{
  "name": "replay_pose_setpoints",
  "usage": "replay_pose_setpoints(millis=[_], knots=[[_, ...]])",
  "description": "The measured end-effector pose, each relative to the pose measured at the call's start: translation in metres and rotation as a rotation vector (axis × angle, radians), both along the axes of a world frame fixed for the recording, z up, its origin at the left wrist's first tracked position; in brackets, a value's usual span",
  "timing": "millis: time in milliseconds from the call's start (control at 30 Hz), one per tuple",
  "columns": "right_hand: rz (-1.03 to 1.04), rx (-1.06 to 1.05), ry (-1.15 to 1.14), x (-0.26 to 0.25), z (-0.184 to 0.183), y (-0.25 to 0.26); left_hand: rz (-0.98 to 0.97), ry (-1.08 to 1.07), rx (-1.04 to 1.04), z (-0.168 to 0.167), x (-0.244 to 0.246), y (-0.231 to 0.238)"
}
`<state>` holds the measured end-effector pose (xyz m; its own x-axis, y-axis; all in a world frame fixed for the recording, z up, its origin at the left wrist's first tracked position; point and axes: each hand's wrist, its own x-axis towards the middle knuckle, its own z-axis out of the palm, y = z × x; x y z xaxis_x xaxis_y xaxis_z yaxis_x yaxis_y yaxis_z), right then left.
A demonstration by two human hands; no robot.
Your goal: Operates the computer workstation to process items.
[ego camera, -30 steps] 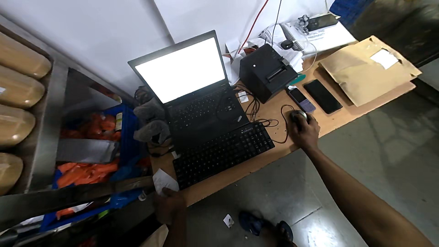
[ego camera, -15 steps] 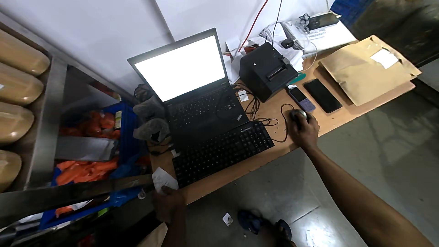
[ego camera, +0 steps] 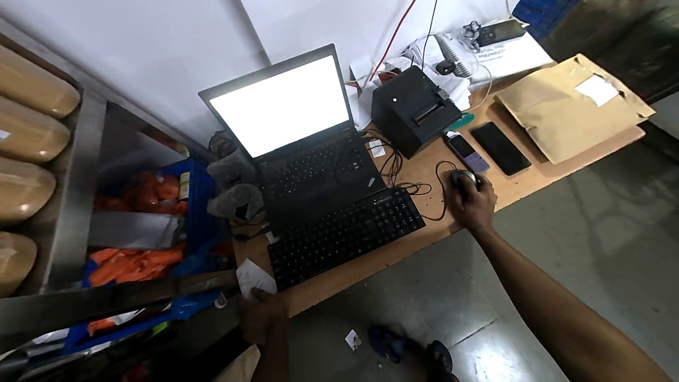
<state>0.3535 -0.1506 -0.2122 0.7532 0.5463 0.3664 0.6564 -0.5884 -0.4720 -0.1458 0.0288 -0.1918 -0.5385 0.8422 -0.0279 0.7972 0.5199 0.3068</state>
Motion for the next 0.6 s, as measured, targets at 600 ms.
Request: replay_pose_setpoints(millis=[600], knots=[[0.017, -0.016, -0.041, 0.0022, -0.0028, -0.0042, -0.023, -0.035, 0.04, 0.0061, 0.0033, -0.0025]])
